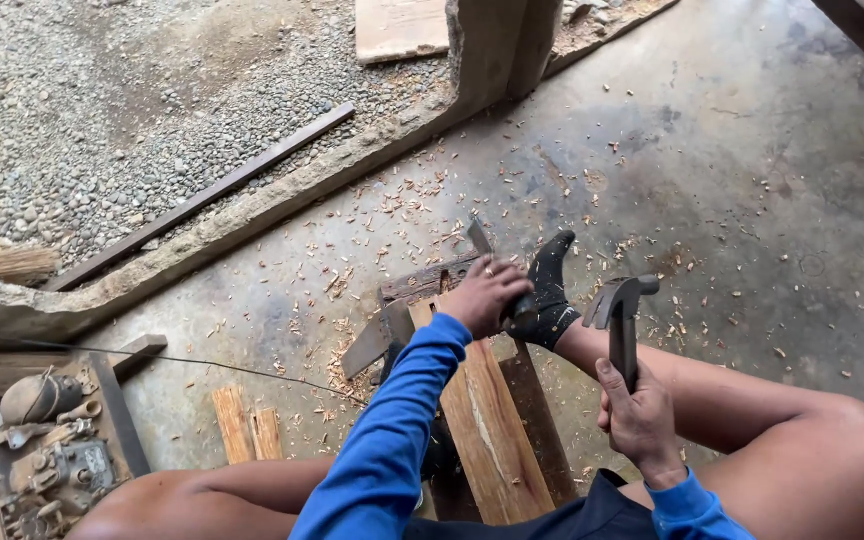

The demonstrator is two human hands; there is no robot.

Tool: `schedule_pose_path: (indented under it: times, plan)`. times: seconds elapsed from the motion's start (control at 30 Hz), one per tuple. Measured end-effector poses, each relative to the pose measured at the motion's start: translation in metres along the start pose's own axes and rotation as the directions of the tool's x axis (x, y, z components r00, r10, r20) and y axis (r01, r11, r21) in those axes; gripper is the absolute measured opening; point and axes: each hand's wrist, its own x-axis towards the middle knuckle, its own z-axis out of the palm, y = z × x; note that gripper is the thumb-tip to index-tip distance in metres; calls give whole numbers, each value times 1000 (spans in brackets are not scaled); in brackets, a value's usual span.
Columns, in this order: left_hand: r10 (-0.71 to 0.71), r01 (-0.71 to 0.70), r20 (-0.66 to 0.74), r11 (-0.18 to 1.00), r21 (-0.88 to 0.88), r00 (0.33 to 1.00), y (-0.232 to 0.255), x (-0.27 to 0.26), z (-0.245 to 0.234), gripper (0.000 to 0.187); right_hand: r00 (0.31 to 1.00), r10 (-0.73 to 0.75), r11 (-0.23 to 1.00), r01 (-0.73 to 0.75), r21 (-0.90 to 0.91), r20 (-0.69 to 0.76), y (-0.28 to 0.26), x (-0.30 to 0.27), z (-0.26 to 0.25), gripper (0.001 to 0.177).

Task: Splitting and shaping wooden blocks using a hammer and a chisel tool.

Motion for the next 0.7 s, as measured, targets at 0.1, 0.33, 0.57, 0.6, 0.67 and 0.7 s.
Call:
schedule_pose_path:
  times: [0.1, 0.33, 0.57, 0.6, 0.67, 0.7]
  plan:
    - [-12, -51, 250, 968, 245, 968, 3, -16, 37, 55, 1000, 8, 999, -8, -31, 5, 1, -2, 3, 34]
    - [-149, 44, 474, 973, 225, 868, 44, -29, 42, 44, 997, 47, 998, -45, -34, 54, -2, 2, 12, 34]
    - [-317, 224, 612, 948, 225, 724, 66, -27, 42, 72, 995, 32, 994, -22, -106, 99, 0, 2, 18, 36]
    - [-341, 220, 628, 939, 265, 699, 66, -30, 52, 72, 993, 34, 993, -21, -113, 112, 0, 1, 19, 36]
    - [-327, 177, 514, 931, 318, 793, 63, -44, 75, 66, 992, 49, 992, -34, -122, 120, -4, -5, 20, 36]
    - [-299, 146, 389, 915, 376, 872, 61, -49, 87, 61, 990, 62, 990, -45, -133, 130, -7, -6, 21, 36]
